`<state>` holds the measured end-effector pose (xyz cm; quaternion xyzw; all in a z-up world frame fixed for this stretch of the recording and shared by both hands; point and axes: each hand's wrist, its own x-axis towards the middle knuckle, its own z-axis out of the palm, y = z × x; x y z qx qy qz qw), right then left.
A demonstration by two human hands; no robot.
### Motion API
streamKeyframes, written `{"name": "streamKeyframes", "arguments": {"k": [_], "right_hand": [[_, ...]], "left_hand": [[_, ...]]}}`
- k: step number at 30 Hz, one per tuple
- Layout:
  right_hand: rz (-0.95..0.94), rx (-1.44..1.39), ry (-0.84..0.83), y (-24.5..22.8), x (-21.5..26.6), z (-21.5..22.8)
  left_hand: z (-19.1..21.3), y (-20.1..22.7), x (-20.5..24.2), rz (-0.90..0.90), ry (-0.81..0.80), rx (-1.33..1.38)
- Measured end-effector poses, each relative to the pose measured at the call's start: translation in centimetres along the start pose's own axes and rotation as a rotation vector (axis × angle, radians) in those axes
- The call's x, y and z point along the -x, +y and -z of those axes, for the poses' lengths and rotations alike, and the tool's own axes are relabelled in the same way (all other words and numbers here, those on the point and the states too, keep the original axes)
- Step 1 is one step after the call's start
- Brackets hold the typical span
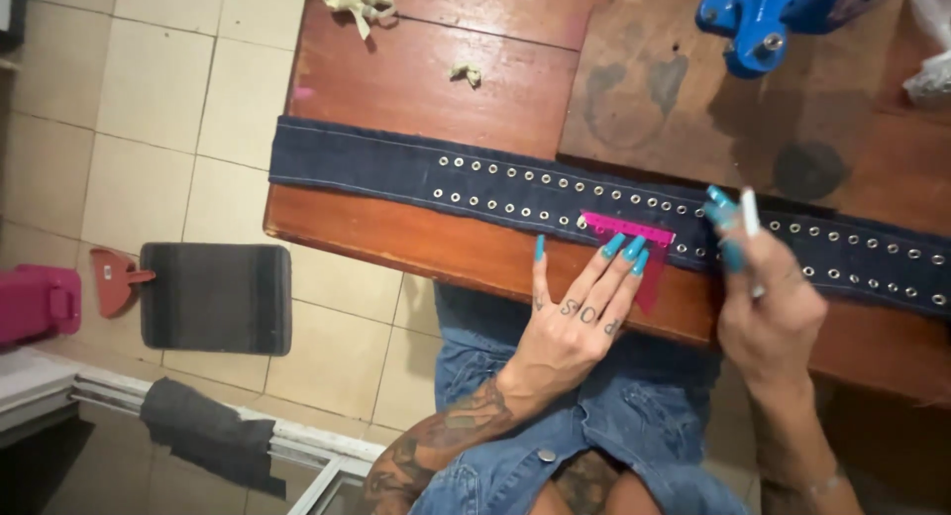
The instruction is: Marking hole positions on a leather belt with a ruler and pen, then punching the holes using a rotary hole punch tool
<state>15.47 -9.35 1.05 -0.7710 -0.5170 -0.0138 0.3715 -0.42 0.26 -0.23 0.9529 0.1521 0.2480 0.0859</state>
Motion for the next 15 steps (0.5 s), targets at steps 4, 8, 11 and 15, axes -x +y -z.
{"name": "streamKeyframes", "arguments": {"k": [4,8,11,15], "right_hand": [[0.107,0.155,-0.3,1.0,0.7,1.4],[0.228,0.211,-0.354,2.1,1.2,2.9],[0.157,0.173,-0.345,2.2,1.0,3.3],[0.252,0.245,-0.148,1.5,1.5,2.4]], "left_hand": [[0.5,-0.3,0.2,0.003,-0.061,-0.058],[0.7,-0.8,0.8,-0.011,-0.095,-0.04],[0.7,-0.7,1.0,-0.002,-0.076,-0.038],[1.0,-0.3,1.1,0.002,-0.056,-0.046]]}}
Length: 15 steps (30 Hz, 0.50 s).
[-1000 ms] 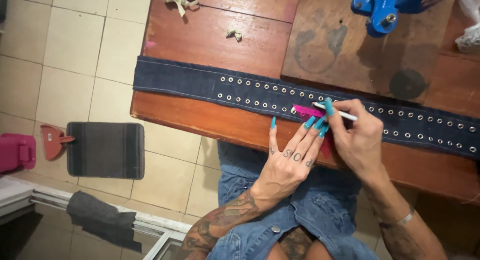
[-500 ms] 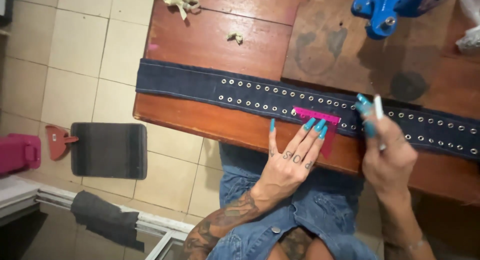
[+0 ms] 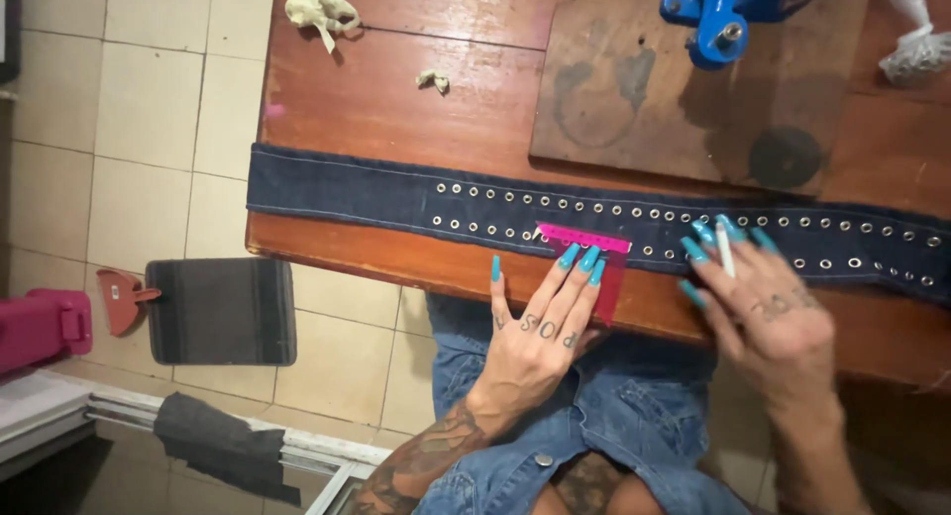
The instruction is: Marking hole positions on a leather belt with a ruler and pen, then punching the holes using a rotary hole punch tool
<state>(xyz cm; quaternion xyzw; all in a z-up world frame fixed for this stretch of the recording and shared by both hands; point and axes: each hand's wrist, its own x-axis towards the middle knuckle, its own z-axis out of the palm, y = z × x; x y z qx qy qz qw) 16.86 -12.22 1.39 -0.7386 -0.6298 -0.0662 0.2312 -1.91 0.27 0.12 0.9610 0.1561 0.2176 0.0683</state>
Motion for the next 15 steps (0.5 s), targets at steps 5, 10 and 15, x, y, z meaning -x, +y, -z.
{"name": "streamKeyframes", "arguments": {"k": [5,10,15], "right_hand": [[0.008,-0.052,-0.068,-2.7,-1.6,-1.2],[0.049,0.127,-0.07,-3.8,-2.0,-1.9],[0.086,0.175,-0.01,-4.0,-2.3,-1.9]], "left_hand": [[0.2,0.3,-0.5,0.019,0.012,-0.033],[0.2,0.0,-0.7,0.03,0.03,0.009],[0.3,0.1,-0.9,0.033,0.024,0.02]]}}
